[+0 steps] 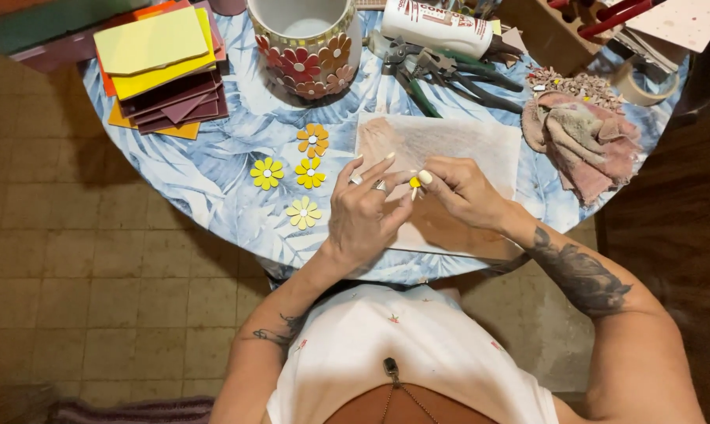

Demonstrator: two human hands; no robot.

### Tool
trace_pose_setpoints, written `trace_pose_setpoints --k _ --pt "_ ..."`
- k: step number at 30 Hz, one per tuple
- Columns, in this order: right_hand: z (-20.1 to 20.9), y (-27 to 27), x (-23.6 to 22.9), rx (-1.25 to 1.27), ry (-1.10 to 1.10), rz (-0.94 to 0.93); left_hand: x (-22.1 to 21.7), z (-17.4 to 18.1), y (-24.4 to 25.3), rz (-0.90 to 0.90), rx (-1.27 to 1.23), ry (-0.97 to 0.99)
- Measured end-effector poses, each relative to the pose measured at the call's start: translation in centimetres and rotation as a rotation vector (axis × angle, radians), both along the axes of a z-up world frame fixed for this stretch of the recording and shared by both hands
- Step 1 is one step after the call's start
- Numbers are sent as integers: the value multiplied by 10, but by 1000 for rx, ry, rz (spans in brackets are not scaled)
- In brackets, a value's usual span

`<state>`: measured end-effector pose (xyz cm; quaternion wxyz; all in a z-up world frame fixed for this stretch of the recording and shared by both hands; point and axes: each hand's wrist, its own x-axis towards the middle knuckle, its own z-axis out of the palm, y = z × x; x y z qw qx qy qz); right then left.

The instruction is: Sanding the edges of small yellow flower-shaped tiles on a sheet of sandpaper.

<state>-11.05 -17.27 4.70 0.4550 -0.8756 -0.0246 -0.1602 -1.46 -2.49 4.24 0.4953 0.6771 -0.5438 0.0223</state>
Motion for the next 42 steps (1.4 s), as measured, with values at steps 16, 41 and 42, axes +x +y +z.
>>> trace_pose_setpoints --k 16,41,42 --pt "-22 -18 -47 -932 435 -31 -1 -27 24 -54 620 -314" --pt "-40 -8 51 -682 480 52 6 -42 28 -130 589 -291" --pt "-42 -6 73 -645 432 40 6 -42 29 -126 595 -298"
